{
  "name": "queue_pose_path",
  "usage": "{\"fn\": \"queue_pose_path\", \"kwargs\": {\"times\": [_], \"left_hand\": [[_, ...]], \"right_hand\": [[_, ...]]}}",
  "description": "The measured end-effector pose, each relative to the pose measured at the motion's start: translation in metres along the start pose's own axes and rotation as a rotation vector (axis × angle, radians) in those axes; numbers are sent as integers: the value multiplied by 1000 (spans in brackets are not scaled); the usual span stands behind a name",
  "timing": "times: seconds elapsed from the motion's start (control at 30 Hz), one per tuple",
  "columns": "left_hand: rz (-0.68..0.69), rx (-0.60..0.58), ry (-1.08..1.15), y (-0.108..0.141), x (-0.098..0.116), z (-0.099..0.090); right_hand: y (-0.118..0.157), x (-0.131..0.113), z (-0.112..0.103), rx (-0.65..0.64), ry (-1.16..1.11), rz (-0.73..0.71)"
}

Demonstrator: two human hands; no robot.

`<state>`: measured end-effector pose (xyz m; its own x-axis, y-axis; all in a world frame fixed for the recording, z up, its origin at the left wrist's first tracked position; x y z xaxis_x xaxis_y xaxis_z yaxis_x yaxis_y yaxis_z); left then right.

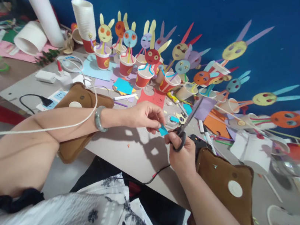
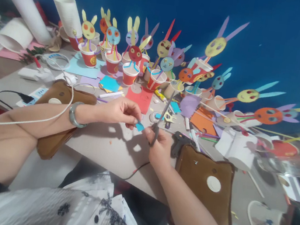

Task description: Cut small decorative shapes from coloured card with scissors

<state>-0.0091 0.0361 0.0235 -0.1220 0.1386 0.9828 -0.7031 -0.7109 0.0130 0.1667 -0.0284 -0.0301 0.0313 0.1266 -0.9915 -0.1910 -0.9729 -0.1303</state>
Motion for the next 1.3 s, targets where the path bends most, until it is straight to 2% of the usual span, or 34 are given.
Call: {"fn": "queue_pose_path", "kwargs": {"times": [0.13,0.3,0.5,0.73,0.9,1.0,1.13,1.3], "left_hand": [[41,-29,-13,1,-1,2],[85,-26,2,3,-1,6],[40,5,7,3,-4,7],[-28,-6,10,2,-7,6],[4,-33,-43,3,-1,8],[-13,-8,-39,3,0,8],[-82,52,1,3,0,8],[-188,119,92,6,1,8]], "right_hand": [[-1,-1,0,29,-20,3],[2,-11,5,9,34,-70],[6,-22,9,4,158,-148],[9,-27,8,-5,295,-368],[7,-28,6,-12,304,-408],[7,-27,5,-14,331,-431],[9,-30,4,19,450,-565],[16,-47,4,47,659,-791]]}}
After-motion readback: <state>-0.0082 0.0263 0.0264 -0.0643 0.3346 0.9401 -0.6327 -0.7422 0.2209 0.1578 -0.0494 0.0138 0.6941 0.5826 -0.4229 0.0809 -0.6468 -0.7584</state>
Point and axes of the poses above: each hand's wrist, its own y-axis away from the middle knuckle, its own z-axis out of the palm, x = y × z, the point moved 4 cm from there along -y, towards the middle knuckle, and after that the axes turned 2 degrees about x, right-handed, at the moved point
